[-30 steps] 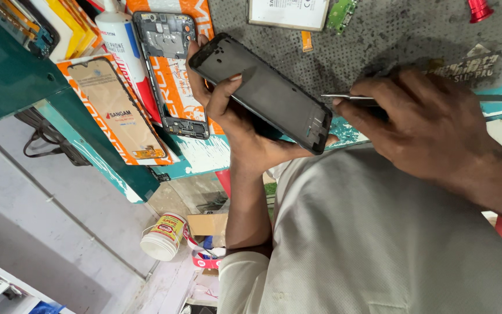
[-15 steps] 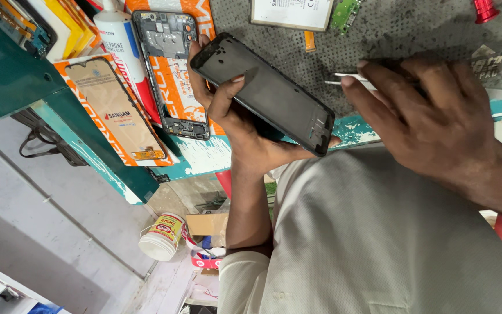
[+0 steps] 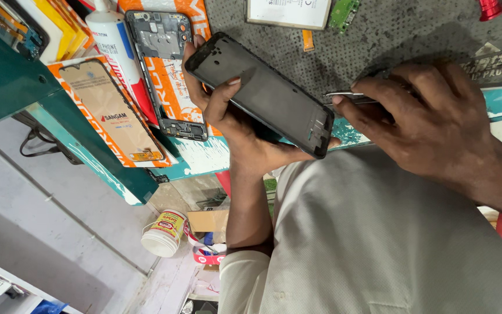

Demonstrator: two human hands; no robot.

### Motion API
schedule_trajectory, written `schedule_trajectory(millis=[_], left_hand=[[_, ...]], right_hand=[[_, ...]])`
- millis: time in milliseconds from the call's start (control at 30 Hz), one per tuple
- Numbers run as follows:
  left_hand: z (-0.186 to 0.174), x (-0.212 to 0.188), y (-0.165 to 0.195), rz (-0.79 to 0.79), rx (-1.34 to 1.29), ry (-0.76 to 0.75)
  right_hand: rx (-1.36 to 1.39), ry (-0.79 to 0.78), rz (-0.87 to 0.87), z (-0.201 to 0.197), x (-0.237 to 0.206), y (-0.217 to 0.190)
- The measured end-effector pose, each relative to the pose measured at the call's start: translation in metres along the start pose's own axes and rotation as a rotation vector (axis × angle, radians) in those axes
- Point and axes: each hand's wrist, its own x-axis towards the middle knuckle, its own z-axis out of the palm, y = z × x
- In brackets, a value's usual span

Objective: The person disassembles a smartphone on a repair workbench, separating the broken display from the frame and lifting out the battery and flex cables. They then apply liquid from a bottle to the empty frame and scrub the frame edges with a brush to remove old adhesive.

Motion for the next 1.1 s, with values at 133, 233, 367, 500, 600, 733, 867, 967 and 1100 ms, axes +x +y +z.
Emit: schedule_trajectory(millis=[133, 233, 367, 500, 600, 733, 867, 967, 1100], left_hand=[[0.002, -0.001, -0.002, 0.003, -0.005, 0.014], [0.003, -0.001, -0.003, 0.009, -0.003, 0.017], [0.003, 0.000, -0.002, 0.012, -0.009, 0.022], [0.002, -0.001, -0.001, 0.004, -0.004, 0.016], [0.002, -0.002, -0.001, -0.011, -0.010, 0.011], [0.001, -0.004, 0.000, -0.029, -0.021, 0.011], [0.000, -0.002, -0.001, -0.027, -0.025, 0.001], [-0.002, 0.002, -0.002, -0.007, -0.012, 0.005], [-0.001, 0.001, 0.003, -0.036, -0.012, 0.002]], right_hand=[[0.020, 0.002, -0.001, -0.002, -0.002, 0.001], [0.024, -0.007, -0.006, -0.003, -0.003, 0.002], [-0.016, -0.014, -0.016, -0.003, -0.001, 0.001], [-0.013, 0.024, -0.043, -0.004, 0.006, 0.002], [-0.068, 0.013, -0.091, -0.008, 0.015, 0.001], [-0.148, -0.033, -0.170, -0.006, 0.027, 0.001], [-0.137, -0.028, -0.212, -0.011, 0.027, 0.002], [-0.218, 0.023, -0.225, -0.013, 0.026, 0.003], [-0.170, -0.020, -0.219, -0.004, 0.036, 0.004]])
